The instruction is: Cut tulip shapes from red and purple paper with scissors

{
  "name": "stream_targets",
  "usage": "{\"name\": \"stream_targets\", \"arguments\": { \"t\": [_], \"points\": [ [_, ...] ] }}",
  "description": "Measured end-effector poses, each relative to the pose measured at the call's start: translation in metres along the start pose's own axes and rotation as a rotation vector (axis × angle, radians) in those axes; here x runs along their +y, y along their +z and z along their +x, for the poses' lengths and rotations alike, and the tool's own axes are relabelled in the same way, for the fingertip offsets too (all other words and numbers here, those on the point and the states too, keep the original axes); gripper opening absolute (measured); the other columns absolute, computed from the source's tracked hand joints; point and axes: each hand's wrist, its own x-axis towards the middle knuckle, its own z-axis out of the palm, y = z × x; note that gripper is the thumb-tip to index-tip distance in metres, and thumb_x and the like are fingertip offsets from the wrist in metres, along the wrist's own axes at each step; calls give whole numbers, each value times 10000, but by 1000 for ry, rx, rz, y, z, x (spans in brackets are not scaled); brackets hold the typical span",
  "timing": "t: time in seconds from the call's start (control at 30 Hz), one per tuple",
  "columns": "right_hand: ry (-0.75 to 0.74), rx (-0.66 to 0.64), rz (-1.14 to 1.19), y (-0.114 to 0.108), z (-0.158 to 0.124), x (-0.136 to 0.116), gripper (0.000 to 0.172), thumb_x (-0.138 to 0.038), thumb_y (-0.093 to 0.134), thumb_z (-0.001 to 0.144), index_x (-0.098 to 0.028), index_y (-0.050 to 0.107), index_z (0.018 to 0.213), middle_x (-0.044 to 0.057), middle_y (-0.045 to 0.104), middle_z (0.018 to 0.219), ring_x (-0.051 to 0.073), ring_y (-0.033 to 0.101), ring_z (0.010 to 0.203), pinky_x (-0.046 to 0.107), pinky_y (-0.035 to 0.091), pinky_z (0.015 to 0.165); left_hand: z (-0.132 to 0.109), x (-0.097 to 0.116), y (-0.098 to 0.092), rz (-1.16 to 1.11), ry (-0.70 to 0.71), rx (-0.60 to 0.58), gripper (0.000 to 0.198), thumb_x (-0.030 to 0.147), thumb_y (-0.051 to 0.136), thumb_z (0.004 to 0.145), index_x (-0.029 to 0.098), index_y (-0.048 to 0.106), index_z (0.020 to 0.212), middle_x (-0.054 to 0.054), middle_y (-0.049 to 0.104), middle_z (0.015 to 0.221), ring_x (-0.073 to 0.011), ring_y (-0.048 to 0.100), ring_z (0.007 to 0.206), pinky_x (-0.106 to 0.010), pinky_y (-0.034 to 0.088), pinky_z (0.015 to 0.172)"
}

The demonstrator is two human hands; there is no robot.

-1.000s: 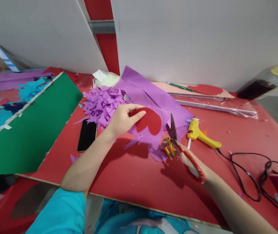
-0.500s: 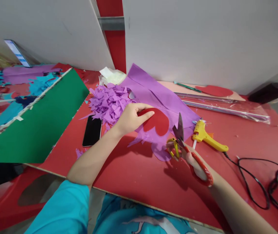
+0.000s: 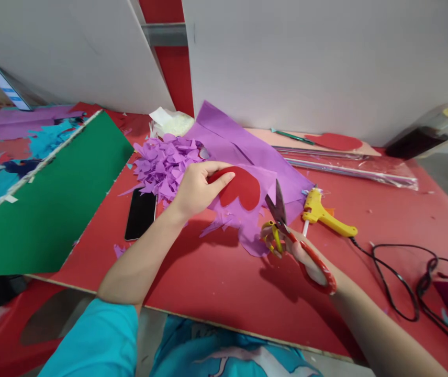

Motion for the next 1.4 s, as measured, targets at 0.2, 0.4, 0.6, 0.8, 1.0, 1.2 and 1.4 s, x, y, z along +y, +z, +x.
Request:
{"name": "stream_targets", "arguments": {
  "t": [0.2, 0.4, 0.6, 0.8, 1.0, 1.2, 1.4],
  "points": [
    [33, 33, 106, 7, 3, -9, 569, -700, 349, 819, -227, 590, 1022, 80, 598, 934, 224, 562, 773, 353, 480, 664, -2, 7, 0, 59, 41, 10, 164, 252, 608, 791, 171, 707, 894, -22, 730, 909, -180, 673, 844, -321, 545, 813],
    [42, 51, 78, 9, 4, -28, 643, -753, 344, 778, -203, 592, 1000, 82, 601, 856, 221, 562, 738, 348, 479, 654, -5, 11, 3, 90, 52, 17, 168, 253, 598, 802, 170, 706, 900, -21, 731, 907, -177, 673, 840, -307, 544, 811],
    [36, 46, 86, 9, 4, -18, 679, -767, 340, 768, -189, 570, 1040, 100, 600, 929, 217, 548, 756, 364, 476, 692, -8, 13, 8, 146, 135, 79, 166, 231, 588, 821, 161, 707, 914, -24, 736, 919, -172, 681, 848, -286, 548, 812],
    [6, 0, 85, 7, 3, -6, 653, -750, 313, 788, -192, 569, 1013, 81, 552, 815, 227, 535, 731, 366, 473, 629, -11, 11, 10, 233, 328, 153, 157, 191, 610, 806, 173, 716, 920, -23, 745, 898, -160, 698, 812, -245, 560, 761],
    [0, 16, 30, 8, 6, -10, 628, -739, 285, 797, -194, 584, 879, 63, 503, 693, 208, 501, 635, 332, 429, 506, -11, 11, 12, 286, 437, 205, 163, 152, 613, 805, 183, 717, 927, -17, 747, 893, -146, 702, 794, -217, 560, 721],
    [56, 36, 80, 11, 7, -30, 639, -797, 277, 759, -192, 481, 737, 9, 421, 630, 124, 359, 521, 282, 345, 449, -12, 8, 14, 322, 476, 226, 166, 146, 618, 803, 181, 715, 933, -17, 749, 876, -141, 703, 778, -209, 557, 703],
    [87, 14, 200, 12, 3, -20, 638, -814, 317, 728, -196, 474, 728, -8, 395, 633, 111, 326, 500, 276, 312, 441, -12, 8, 17, 318, 466, 238, 164, 142, 616, 805, 171, 715, 932, -21, 749, 875, -139, 704, 775, -208, 557, 703]
  ]
}}
